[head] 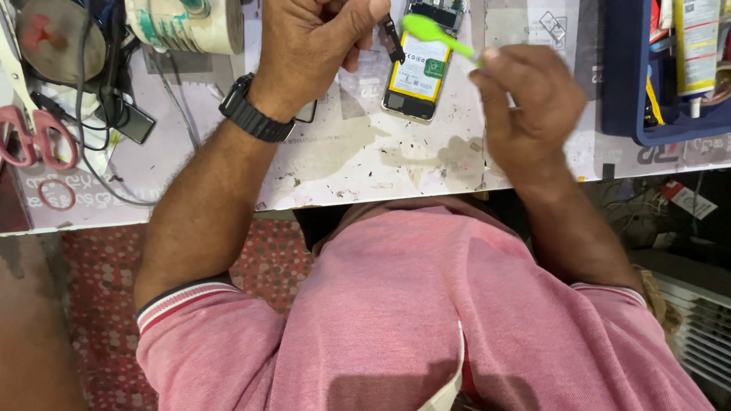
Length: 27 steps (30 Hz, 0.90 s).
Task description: The person uses a green screwdriver to remove screws from a disassembled smartphone, then uses a toothbrush to clean the battery area. They handle a small black component and reposition the phone on the workbench.
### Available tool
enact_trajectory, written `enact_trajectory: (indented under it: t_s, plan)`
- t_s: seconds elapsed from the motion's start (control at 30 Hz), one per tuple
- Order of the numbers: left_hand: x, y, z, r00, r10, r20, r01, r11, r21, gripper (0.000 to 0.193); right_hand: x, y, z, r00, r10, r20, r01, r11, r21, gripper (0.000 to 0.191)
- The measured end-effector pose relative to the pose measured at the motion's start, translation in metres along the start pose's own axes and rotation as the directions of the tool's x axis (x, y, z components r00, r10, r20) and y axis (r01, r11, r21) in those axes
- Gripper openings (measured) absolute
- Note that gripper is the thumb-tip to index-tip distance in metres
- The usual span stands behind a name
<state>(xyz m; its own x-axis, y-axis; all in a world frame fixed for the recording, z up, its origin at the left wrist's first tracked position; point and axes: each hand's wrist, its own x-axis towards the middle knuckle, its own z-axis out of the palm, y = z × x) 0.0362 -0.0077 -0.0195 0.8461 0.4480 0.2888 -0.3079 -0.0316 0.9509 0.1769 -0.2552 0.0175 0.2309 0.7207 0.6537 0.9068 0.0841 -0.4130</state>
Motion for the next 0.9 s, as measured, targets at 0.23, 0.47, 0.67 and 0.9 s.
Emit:
enact_trajectory:
  t_s: [0.23, 0.47, 0.67, 0.9]
  plan:
    - [-0.001, -0.005, -0.001, 1.0, 0.007, -0.023, -0.006, 0.998, 0.068, 0.026, 0.003, -0.001, 0.008, 0.998, -0.055, 0.035, 0.058, 0.996, -0.075, 0.032]
    - [-0.001, 0.003, -0.005, 0.994, -0.081, -0.076, 0.081, 0.997, -0.011, 0.025, 0.012, -0.013, -0.016, 0.963, -0.023, 0.269, 0.068, 0.985, -0.16, 0.02]
    - [-0.004, 0.002, -0.006, 0.995, -0.07, -0.076, 0.078, 0.991, 0.107, 0.02, -0.001, -0.021, -0.069, 0.893, 0.213, 0.397, -0.09, 0.948, -0.306, 0.022]
    - [-0.012, -0.007, 0.005, 0.997, -0.017, 0.072, -0.009, 0.939, 0.344, 0.031, -0.014, -0.018, -0.067, 0.859, 0.255, 0.444, -0.053, 0.907, -0.418, 0.018]
